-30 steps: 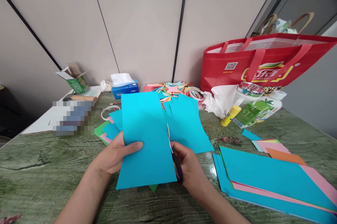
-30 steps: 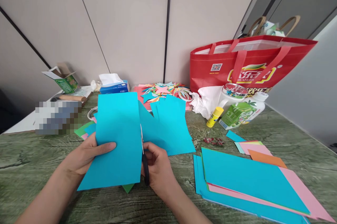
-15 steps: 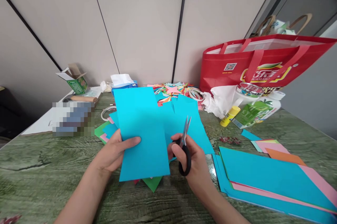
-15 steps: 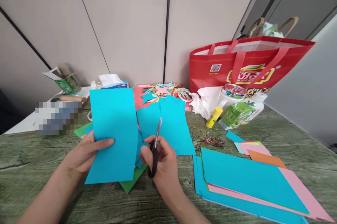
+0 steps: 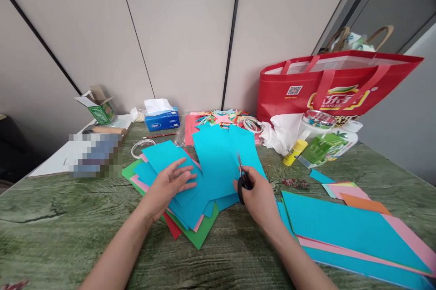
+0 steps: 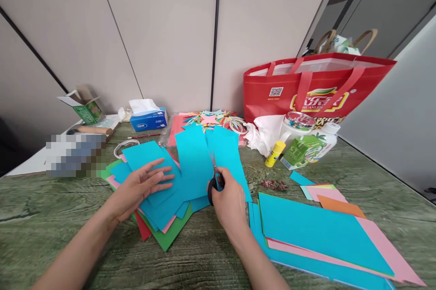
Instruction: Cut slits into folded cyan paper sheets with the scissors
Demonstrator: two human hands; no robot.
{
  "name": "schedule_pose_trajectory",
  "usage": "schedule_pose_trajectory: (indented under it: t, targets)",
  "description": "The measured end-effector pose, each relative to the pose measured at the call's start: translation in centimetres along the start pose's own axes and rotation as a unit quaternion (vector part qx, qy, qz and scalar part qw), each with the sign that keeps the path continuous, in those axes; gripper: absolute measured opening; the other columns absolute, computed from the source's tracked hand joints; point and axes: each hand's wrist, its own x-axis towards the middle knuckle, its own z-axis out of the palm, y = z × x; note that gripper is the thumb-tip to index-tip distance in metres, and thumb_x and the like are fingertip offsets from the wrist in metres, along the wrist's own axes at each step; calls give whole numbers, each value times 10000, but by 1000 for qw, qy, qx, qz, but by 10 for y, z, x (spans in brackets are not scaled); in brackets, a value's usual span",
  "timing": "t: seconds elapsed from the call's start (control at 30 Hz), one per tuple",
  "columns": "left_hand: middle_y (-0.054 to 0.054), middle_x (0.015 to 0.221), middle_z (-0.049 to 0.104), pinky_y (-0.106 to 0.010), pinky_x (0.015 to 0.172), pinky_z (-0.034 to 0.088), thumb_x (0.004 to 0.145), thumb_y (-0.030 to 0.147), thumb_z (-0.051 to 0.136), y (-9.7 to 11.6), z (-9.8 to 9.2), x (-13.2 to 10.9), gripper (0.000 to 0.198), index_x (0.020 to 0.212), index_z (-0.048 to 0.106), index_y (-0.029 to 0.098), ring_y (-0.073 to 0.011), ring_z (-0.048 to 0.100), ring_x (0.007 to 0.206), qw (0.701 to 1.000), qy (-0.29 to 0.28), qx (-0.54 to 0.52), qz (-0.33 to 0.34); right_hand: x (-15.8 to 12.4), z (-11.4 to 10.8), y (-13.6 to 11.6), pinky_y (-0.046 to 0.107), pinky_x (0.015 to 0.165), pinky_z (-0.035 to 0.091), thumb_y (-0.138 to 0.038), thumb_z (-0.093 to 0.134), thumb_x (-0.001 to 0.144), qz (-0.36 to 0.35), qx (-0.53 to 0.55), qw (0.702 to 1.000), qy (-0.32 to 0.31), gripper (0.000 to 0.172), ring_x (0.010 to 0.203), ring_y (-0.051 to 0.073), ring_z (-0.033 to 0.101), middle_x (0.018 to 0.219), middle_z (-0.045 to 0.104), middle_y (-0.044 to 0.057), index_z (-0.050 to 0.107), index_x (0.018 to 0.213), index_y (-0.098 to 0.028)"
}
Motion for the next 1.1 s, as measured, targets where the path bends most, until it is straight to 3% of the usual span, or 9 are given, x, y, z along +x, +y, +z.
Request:
schedule_pose_trajectory:
  t: [0.13,0.3,0.43,0.5,0.6,0.73,0.83,0.93,1.1]
  targets:
    - [-176,1227,498,-427,896,429,752,282,576,-2,0,-1,560,1248,359,139,-259,531,1056,1000,-16,15,-16,1,3,7,312,583,382,-207,539,668,-44,-193,979,43,313,827,281,536,926,596,119,566,978,-178]
    - [-175,1243,490,-409,884,434,763,323,545,-6,-1,0,557,1254,351,148,-256,515,1079,994,-55,98,10,2,5,5,326,637,424,-197,506,701,-25,-97,995,10,343,815,259,571,914,623,107,525,1040,-152]
    - [-140,1274,465,-438,957,338,711,336,592,-16,-3,6,637,1274,334,186,-269,424,1166,970,-14,224,91,1,3,3,335,665,432,-152,499,688,-63,-67,994,54,327,802,243,567,896,618,96,546,1011,-151]
    - [-97,1376,339,-484,1019,183,657,336,642,-22,-4,7,713,1289,325,245,-300,221,1273,951,22,284,121,2,2,2,336,680,430,-132,484,682,-108,-76,986,106,319,827,242,556,905,595,94,554,993,-158]
    - [-39,1430,232,-552,1008,35,617,359,668,-30,-4,6,825,1324,242,328,-320,-7,1296,887,30,426,176,4,-3,2,335,710,422,-102,463,671,-162,-91,963,195,326,846,233,539,916,561,90,542,980,-167]
    - [-68,1434,209,-532,1010,31,716,328,568,-36,-5,6,782,1358,123,300,-290,42,1300,832,9,516,202,9,-9,4,368,765,408,-93,460,653,-165,-109,938,284,347,890,253,516,904,538,98,507,991,-150]
    - [-80,1433,208,-519,1010,79,744,295,526,-37,-6,7,734,1361,129,276,-289,86,1298,840,9,507,194,11,-11,5,408,788,392,-131,487,658,-142,-129,927,323,330,925,284,490,908,524,118,498,988,-134]
    - [-75,1398,302,-530,1001,104,732,307,542,-36,-5,7,696,1344,212,282,-308,130,1289,874,23,448,186,9,-9,0,407,815,381,-164,504,704,-149,-103,925,333,283,950,277,492,927,530,113,494,987,-148]
    - [-124,1216,540,-517,967,211,759,329,503,-27,3,3,642,1339,248,223,-324,361,1202,919,86,359,136,-3,1,-13,372,798,407,-237,554,751,-136,32,973,185,206,890,224,548,923,580,71,496,946,-202]
